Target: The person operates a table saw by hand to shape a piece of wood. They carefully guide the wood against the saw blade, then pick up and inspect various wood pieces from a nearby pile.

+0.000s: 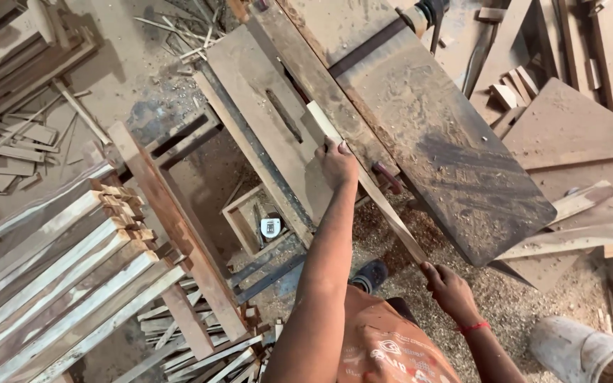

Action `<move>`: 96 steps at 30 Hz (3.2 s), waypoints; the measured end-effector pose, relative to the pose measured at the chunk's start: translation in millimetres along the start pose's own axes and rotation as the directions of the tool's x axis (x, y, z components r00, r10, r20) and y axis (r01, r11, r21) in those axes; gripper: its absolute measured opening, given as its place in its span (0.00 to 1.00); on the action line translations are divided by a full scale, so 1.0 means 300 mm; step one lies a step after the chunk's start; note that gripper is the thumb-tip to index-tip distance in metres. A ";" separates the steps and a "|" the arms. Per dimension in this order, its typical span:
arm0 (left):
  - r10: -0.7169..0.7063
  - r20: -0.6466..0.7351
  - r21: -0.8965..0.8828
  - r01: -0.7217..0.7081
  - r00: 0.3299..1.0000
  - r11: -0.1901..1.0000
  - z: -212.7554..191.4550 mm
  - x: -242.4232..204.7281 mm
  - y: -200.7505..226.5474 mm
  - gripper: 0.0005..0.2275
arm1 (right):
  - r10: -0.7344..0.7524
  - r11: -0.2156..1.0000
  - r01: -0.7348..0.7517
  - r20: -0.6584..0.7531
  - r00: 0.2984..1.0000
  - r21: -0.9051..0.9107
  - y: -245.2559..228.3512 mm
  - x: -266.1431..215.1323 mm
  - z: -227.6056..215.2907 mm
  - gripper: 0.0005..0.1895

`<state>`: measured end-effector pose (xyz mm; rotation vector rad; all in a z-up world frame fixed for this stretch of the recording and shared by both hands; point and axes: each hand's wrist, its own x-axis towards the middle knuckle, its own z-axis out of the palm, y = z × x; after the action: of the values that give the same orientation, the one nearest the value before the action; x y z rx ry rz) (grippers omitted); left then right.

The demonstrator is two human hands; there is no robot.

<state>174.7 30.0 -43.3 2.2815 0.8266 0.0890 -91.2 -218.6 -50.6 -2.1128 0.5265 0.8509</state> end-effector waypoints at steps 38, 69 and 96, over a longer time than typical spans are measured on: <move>0.066 -0.063 -0.143 -0.075 0.996 0.987 0.040 0.397 -0.020 0.17 | 0.010 0.998 -0.008 0.028 1.000 -0.065 -0.251 0.202 0.031 0.36; 0.028 0.039 -0.132 -0.022 0.999 0.991 -0.049 0.671 0.053 0.16 | 0.019 0.998 -0.023 -0.070 0.997 -0.053 -0.500 0.332 0.086 0.34; 0.215 -0.107 -0.082 -0.224 0.971 0.971 0.058 0.966 -0.056 0.15 | -0.913 0.211 0.389 -0.039 0.405 -0.897 -0.716 0.350 0.072 0.24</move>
<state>400.8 198.7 -114.1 2.2862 0.6013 0.3348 103.1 -79.7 -26.3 -3.0038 -0.8001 -0.3081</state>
